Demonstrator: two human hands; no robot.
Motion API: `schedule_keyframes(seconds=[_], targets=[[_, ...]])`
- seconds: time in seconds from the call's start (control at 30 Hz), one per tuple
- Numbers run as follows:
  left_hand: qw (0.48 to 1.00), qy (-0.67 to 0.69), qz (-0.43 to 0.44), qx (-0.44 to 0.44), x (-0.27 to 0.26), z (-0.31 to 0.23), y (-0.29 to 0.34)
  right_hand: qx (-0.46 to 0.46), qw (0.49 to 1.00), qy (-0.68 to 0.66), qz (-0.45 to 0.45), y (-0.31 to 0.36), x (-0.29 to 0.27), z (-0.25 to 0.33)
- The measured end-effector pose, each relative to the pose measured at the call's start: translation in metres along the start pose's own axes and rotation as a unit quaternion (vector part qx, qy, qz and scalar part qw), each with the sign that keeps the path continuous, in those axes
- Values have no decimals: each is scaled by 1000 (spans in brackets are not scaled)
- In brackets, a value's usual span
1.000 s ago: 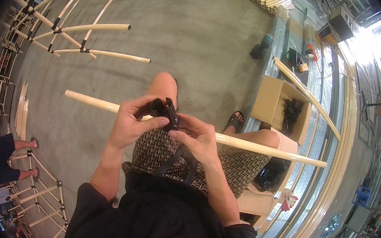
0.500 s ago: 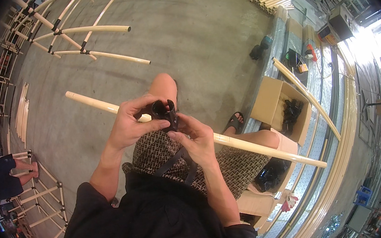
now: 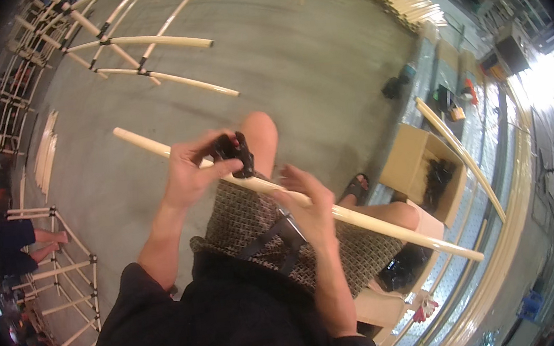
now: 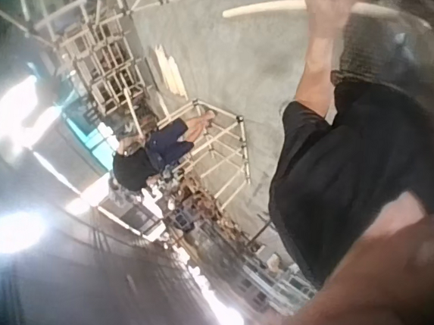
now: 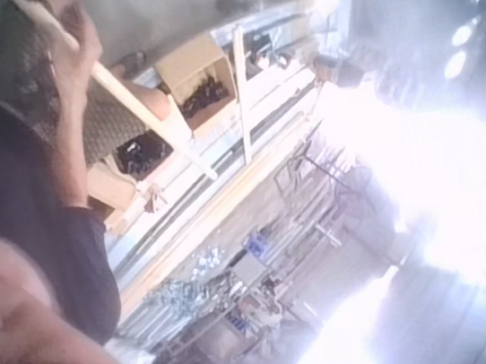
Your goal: The person assembles a structure by using a drill to secure joints and manually attaching black plastic connectors to light-colored poles.
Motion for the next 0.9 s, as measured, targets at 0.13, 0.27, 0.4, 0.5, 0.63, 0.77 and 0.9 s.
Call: schedule_keyframes(seconds=[0.13, 0.27, 0.4, 0.5, 0.63, 0.77, 0.9], targets=[[980, -36, -197, -3, -115, 27, -5, -50, 980, 185, -59, 8, -42, -2], [928, -76, -365, -11, -251, 54, 12, 51, 977, 198, -64, 21, -64, -14], [873, -140, -460, -83, -354, 119, 51, -65, 951, 302, 15, 18, -41, -14], [844, -149, -506, -96, -394, 159, 72, -73, 916, 392, 55, 16, -22, -2], [837, -131, -521, -105, -415, 182, 84, -49, 901, 426, 70, 17, -18, -4], [841, -98, -512, -146, -421, 202, 78, -35, 909, 411, 65, 16, -18, -5], [843, -142, -486, -182, -430, 211, 66, -50, 908, 410, 63, 16, -17, -5]])
Point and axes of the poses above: each hand's wrist, its own y-axis away from the middle knuckle, its own x-axis out of the palm, z = x × y, the point moved 10 cm from there along -y, towards the middle knuckle, and after that the axes turned 6 degrees about -y, right-handed, at the moved point
